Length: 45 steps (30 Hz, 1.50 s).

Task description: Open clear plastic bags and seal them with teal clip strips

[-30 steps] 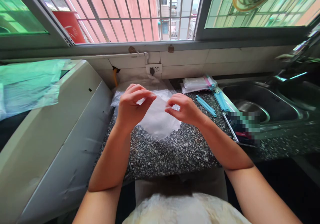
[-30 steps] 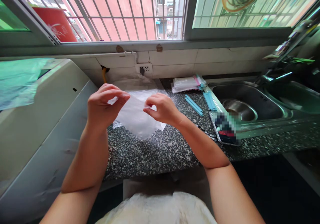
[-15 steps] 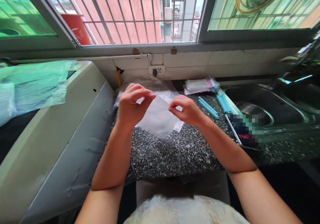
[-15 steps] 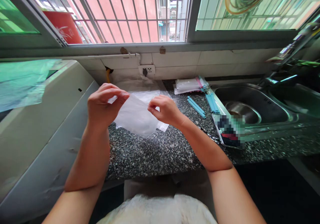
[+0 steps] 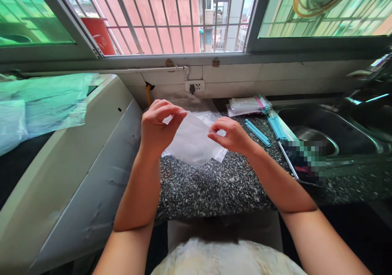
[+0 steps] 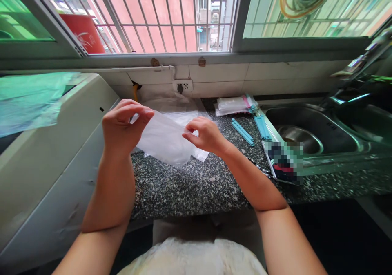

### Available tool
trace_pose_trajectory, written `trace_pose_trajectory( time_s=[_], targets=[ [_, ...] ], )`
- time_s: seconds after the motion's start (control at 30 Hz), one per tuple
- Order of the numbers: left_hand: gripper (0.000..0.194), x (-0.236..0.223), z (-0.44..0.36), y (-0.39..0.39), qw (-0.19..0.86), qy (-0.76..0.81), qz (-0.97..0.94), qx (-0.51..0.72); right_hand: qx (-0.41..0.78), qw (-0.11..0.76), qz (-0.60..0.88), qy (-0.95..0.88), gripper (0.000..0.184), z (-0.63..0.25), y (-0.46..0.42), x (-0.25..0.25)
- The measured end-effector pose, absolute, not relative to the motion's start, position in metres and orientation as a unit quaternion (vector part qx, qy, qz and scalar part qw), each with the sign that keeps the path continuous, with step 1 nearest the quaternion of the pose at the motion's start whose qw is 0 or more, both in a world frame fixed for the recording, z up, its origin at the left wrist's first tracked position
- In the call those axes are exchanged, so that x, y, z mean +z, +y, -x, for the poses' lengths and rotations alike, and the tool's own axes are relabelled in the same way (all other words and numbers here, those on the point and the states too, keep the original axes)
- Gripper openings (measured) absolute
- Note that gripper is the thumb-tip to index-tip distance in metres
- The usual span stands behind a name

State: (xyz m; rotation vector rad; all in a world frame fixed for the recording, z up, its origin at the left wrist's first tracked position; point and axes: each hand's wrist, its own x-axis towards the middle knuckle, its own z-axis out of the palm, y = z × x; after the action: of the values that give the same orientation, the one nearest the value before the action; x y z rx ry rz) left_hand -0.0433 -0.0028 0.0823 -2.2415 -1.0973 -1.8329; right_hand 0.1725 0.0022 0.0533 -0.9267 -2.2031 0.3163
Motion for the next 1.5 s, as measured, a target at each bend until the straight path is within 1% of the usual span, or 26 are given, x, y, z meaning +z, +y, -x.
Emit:
trace_pose_trajectory(
  time_s=[0.2,0.83,1.1,1.5],
  targets=[
    [0.007,0.081,0.048,0.001,0.019,-0.343,0.713,-0.612,0.123,0.352,0.359,-0.856,0.016,-0.172,0.004,0.052],
    [0.008,0.081,0.051,0.002,0.024,-0.351,0.710,-0.610,0.111,0.361,0.353,-0.856,0.016,-0.174,0.002,0.054],
    [0.008,0.081,0.062,0.006,0.015,-0.346,0.693,-0.633,0.114,0.335,0.354,-0.866,0.014,-0.175,0.003,0.055],
    [0.010,0.083,0.066,0.006,0.013,-0.354,0.679,-0.643,0.116,0.336,0.356,-0.864,0.015,-0.174,0.003,0.054]
  ],
)
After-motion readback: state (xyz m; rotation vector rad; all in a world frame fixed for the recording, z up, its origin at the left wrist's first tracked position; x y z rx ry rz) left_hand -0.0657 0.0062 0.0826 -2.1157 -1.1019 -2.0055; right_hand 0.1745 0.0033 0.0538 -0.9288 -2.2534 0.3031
